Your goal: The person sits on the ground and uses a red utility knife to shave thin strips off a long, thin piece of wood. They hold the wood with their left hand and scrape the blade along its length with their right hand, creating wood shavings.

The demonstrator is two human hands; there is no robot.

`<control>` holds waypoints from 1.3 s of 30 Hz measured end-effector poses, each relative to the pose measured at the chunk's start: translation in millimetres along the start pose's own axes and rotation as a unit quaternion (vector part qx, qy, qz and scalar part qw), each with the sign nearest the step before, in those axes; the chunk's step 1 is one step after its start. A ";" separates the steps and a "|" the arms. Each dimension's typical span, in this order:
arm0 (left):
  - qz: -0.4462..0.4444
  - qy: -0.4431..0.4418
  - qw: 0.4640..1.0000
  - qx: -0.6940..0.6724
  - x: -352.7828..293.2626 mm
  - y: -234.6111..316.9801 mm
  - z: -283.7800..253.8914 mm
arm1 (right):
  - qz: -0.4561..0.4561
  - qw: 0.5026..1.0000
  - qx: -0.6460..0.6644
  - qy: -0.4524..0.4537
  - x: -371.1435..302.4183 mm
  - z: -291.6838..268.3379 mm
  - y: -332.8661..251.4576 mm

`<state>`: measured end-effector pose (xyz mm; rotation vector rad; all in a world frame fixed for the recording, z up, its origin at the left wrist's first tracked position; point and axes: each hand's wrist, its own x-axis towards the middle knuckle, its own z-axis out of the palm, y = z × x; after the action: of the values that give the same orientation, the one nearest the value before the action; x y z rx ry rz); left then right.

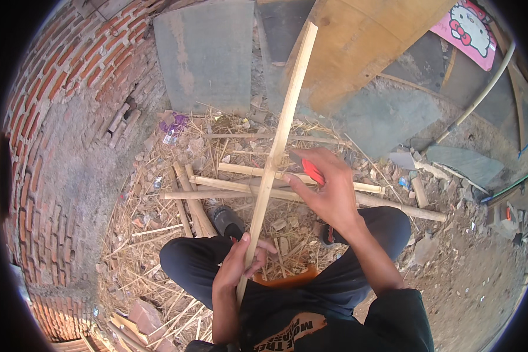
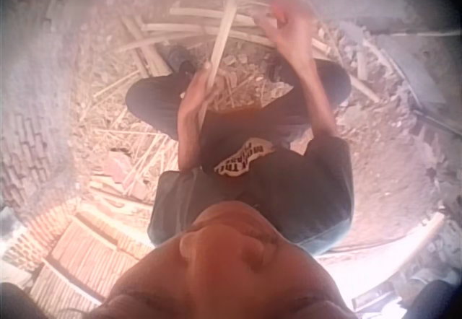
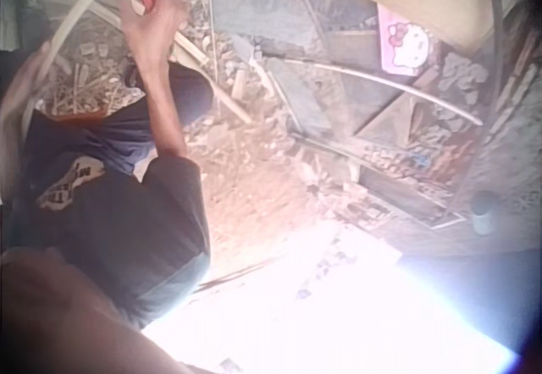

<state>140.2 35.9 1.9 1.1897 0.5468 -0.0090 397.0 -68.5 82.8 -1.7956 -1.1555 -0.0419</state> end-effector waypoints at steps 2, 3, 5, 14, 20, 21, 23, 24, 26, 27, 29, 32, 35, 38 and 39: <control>-0.009 -0.008 1.000 -0.005 -1.8 -2.3 -1.0 | 0.024 0.999 0.027 -0.012 0.1 8.2 -2.8; -0.010 -0.012 1.000 -0.004 -3.1 -2.7 -1.3 | 0.029 0.999 0.043 -0.012 -0.2 13.7 -2.2; -0.013 -0.020 1.000 -0.002 -5.5 -2.6 -1.8 | 0.031 0.998 0.056 -0.001 -1.9 22.3 1.3; -0.013 -0.025 1.000 -0.007 -12.6 -2.3 -5.0 | 0.108 0.991 0.074 -0.036 -10.0 30.4 10.1; -0.058 -0.073 0.992 -0.079 -14.7 -8.0 -12.1 | 0.207 0.910 0.356 -0.051 -14.4 40.2 30.4; -0.055 -0.064 0.993 -0.083 -14.6 -6.7 -10.8 | 0.234 0.886 0.397 -0.058 -14.0 38.7 28.6; -0.049 -0.047 0.994 -0.089 -13.7 -3.1 -6.3 | 0.282 0.824 0.487 -0.065 -14.6 36.5 31.9; -0.037 -0.036 0.995 -0.084 -13.0 -4.3 -5.8 | 0.302 0.785 0.537 -0.065 -14.9 34.6 36.9; -0.013 -0.016 0.997 -0.074 -10.9 -7.5 -5.9 | 0.318 0.754 0.572 -0.047 -15.2 34.0 41.5; -0.009 -0.008 0.997 -0.073 -10.8 -7.8 -6.1 | 0.316 0.765 0.560 -0.029 -13.6 33.9 38.3; 0.000 0.007 0.997 -0.073 -11.0 -7.9 -7.4 | 0.315 0.824 0.469 -0.032 -11.4 32.2 38.1; 0.022 0.019 0.998 -0.062 -15.6 -1.9 -14.5 | 0.232 0.948 0.189 -0.106 -15.1 28.2 46.3; 0.011 0.060 0.997 -0.057 -17.8 6.6 -18.3 | 0.101 0.973 -0.028 -0.207 -24.3 26.7 46.1; 0.031 0.054 0.997 -0.047 -18.0 6.6 -25.0 | 0.131 0.955 0.186 -0.193 -28.8 30.9 52.0; 0.029 0.051 0.997 -0.049 -17.8 7.0 -25.2 | 0.147 0.954 0.200 -0.168 -28.6 31.7 47.7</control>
<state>116.7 56.0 8.8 1.1132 0.5967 0.1272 401.6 -69.1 19.0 -1.6217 -1.0219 0.6513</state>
